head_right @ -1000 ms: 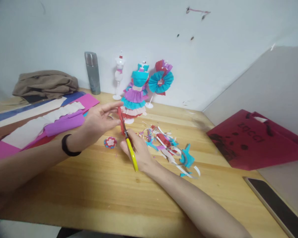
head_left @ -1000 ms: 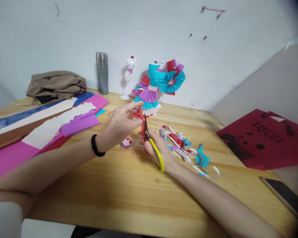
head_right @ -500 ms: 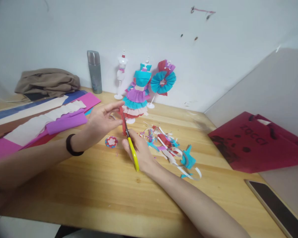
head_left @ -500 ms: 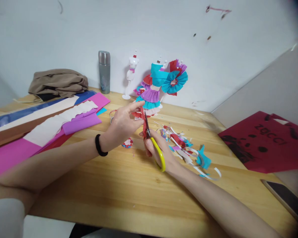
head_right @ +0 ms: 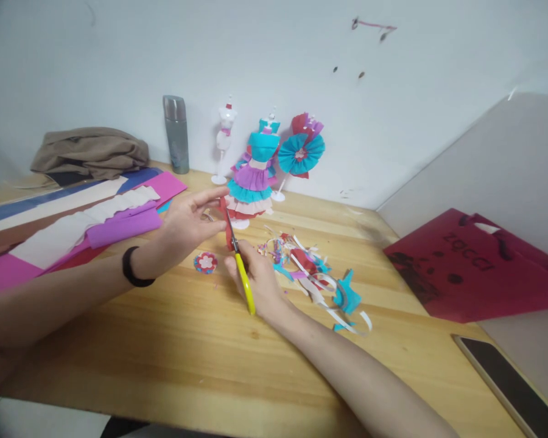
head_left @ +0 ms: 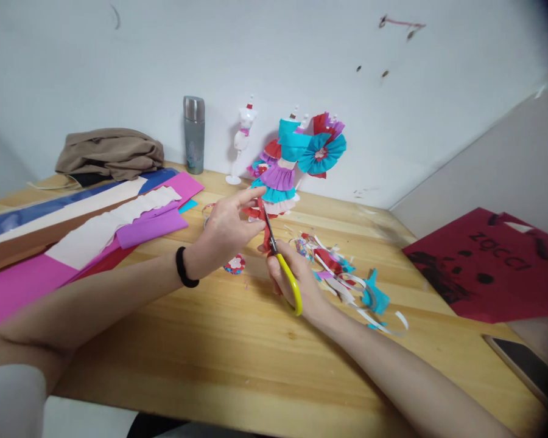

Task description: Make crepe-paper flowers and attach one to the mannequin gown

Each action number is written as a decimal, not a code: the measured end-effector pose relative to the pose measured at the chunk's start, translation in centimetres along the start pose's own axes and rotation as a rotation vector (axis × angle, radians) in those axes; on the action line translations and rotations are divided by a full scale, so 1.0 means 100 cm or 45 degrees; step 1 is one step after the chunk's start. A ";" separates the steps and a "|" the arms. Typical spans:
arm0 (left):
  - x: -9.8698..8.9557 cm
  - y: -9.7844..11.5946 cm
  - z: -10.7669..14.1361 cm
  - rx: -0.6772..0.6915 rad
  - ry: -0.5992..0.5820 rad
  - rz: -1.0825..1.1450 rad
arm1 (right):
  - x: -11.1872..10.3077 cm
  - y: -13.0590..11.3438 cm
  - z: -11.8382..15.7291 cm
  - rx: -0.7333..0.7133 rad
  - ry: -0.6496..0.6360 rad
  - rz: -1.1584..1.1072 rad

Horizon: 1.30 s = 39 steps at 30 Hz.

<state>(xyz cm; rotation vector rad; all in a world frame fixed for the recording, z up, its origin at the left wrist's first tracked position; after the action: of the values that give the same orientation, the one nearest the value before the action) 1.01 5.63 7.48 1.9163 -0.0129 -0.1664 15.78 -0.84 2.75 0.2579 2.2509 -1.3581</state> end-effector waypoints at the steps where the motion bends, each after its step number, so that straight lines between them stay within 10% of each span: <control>1: 0.000 0.000 0.000 -0.004 -0.001 0.016 | 0.000 0.001 0.000 0.000 0.001 0.003; 39: -0.011 0.011 -0.007 -0.243 -0.163 0.517 | -0.005 -0.002 0.000 -0.101 0.212 -0.328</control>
<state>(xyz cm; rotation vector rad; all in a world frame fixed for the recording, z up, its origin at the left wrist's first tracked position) 0.13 6.02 8.89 1.6720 -0.4531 -0.0149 16.15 -0.90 3.13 0.0553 2.5414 -1.4152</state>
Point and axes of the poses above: each hand's wrist, its own z-axis away from the middle knuckle, its own x-axis out of the palm, y = z × x, the point moved 4 cm from there along -z, towards the middle knuckle, and after that the axes turned 8 degrees about -x, right-handed, at the moved point
